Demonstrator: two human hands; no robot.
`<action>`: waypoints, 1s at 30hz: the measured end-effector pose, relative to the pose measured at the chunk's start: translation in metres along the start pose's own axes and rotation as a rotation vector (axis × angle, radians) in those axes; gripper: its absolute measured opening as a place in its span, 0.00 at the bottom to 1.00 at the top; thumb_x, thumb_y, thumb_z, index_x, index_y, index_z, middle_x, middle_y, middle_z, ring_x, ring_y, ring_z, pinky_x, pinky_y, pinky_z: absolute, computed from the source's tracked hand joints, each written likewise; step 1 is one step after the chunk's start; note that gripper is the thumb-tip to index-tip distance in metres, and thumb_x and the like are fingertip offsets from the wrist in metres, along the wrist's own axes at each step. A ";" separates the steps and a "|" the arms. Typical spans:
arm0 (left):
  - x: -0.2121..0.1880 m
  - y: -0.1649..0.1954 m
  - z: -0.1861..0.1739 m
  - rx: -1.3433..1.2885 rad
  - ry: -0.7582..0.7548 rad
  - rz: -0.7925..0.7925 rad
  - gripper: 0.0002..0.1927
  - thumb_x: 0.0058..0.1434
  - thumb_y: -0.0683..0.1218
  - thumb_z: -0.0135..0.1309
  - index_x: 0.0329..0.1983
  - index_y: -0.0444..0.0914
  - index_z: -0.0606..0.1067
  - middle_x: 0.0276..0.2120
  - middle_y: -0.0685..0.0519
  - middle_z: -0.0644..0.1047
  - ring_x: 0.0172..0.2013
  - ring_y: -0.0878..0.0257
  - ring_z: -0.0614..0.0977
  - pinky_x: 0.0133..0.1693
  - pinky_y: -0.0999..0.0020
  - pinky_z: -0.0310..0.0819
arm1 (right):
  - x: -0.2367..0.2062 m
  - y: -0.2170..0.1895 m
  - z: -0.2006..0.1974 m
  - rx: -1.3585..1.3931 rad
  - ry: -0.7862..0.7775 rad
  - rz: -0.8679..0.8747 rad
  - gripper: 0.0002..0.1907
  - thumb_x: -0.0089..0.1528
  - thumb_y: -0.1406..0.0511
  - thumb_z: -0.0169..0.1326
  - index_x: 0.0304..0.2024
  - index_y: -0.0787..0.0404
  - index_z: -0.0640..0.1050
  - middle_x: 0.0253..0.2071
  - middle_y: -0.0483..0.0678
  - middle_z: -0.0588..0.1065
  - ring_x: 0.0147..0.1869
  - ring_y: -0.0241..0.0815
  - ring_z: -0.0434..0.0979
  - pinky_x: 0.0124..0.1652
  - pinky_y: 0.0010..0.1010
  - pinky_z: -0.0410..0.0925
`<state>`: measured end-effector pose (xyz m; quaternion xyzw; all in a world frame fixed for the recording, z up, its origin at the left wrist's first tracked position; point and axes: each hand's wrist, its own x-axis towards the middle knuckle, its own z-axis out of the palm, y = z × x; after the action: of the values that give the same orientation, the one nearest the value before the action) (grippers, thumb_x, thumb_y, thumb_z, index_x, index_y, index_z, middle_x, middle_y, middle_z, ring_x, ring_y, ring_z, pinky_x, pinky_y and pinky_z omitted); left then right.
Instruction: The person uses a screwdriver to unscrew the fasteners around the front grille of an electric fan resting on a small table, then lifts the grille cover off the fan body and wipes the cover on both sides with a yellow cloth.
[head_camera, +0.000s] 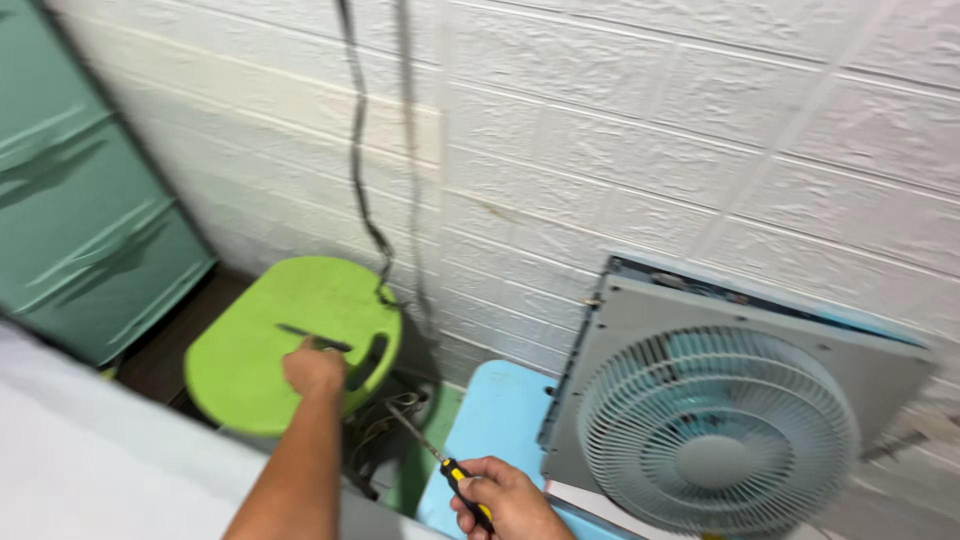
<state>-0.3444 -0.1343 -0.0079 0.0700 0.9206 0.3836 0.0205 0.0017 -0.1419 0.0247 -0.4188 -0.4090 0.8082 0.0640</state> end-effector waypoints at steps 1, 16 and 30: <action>0.002 0.001 0.000 -0.010 -0.044 -0.029 0.23 0.53 0.46 0.65 0.54 0.42 0.82 0.43 0.37 0.80 0.44 0.41 0.83 0.48 0.51 0.77 | -0.003 0.003 -0.006 0.000 -0.003 -0.015 0.18 0.64 0.67 0.53 0.57 0.64 0.74 0.36 0.50 0.77 0.30 0.37 0.74 0.28 0.26 0.66; -0.290 0.221 0.022 -0.714 -0.084 1.352 0.16 0.59 0.39 0.56 0.51 0.36 0.75 0.54 0.43 0.76 0.58 0.44 0.74 0.60 0.46 0.64 | -0.165 -0.008 -0.153 0.587 -0.050 -0.616 0.23 0.63 0.69 0.54 0.61 0.60 0.69 0.35 0.45 0.67 0.35 0.38 0.68 0.33 0.30 0.65; -0.410 0.342 0.067 0.182 -0.611 1.316 0.29 0.61 0.66 0.53 0.53 0.40 0.77 0.57 0.47 0.72 0.61 0.49 0.70 0.59 0.39 0.57 | -0.197 0.050 -0.331 0.835 0.801 -0.651 0.11 0.64 0.61 0.55 0.45 0.60 0.78 0.33 0.43 0.73 0.38 0.40 0.75 0.36 0.34 0.69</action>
<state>0.1062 0.0914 0.1810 0.7139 0.6696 0.2018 0.0358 0.3812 -0.0616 0.0078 -0.4818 -0.1118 0.6201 0.6089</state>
